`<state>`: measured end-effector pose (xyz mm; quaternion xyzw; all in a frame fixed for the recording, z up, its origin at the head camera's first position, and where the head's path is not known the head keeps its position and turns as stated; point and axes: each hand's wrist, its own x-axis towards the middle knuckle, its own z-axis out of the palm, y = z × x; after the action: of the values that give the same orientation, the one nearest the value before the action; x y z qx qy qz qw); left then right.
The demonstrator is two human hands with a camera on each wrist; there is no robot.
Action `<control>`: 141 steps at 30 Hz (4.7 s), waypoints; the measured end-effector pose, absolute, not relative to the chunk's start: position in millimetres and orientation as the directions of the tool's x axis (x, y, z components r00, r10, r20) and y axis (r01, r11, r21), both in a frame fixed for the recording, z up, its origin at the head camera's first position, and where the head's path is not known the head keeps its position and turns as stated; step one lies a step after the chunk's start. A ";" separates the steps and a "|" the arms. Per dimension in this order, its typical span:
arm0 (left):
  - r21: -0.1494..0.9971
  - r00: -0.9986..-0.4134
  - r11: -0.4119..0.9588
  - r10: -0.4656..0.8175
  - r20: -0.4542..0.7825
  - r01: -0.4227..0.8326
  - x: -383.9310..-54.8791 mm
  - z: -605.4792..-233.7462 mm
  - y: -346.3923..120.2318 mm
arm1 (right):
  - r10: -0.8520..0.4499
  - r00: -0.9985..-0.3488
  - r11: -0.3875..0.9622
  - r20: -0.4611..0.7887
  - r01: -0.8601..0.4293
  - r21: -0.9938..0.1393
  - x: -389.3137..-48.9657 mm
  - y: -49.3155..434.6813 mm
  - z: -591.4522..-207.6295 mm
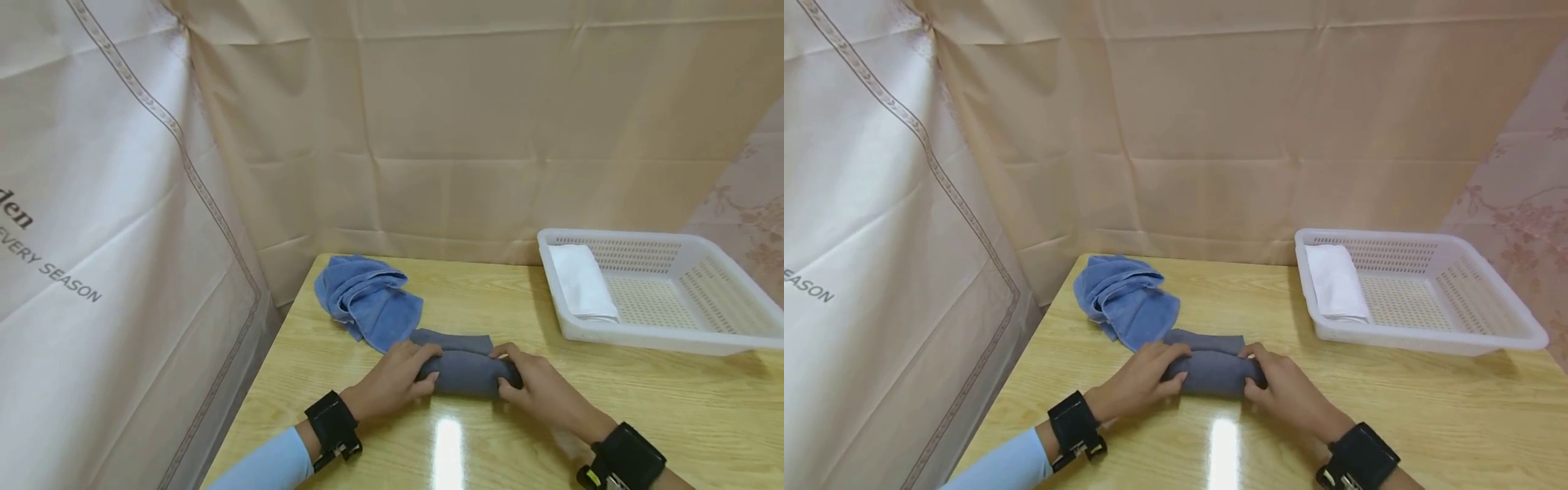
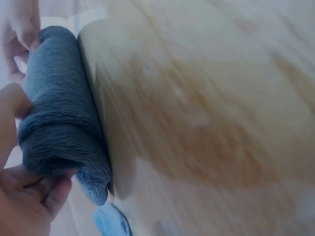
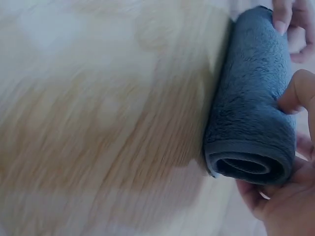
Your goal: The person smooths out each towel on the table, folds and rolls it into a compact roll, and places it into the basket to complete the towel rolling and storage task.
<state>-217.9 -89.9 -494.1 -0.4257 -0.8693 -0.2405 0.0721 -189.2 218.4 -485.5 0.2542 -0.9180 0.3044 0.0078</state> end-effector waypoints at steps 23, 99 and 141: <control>0.015 -0.569 0.605 0.740 0.358 0.796 -214.1 -487.4 -90.5 | -0.530 -0.724 0.748 0.442 -0.645 -0.158 -176.7 211.2 -492.8; 0.237 -0.650 0.634 0.760 -0.017 0.736 -261.6 -475.1 -52.8 | -0.552 -0.773 0.792 0.312 -0.603 -0.093 -212.4 186.4 -493.1; -0.209 -0.382 0.555 0.756 0.531 0.805 -298.4 -452.8 108.5 | 0.007 -0.939 0.872 0.343 -0.163 -0.463 -279.0 291.1 -386.5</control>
<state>-298.4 108.5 -452.8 -0.4701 -0.8303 -0.0417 0.2964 -279.0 291.1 -386.5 0.0409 -0.9524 0.2501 0.1696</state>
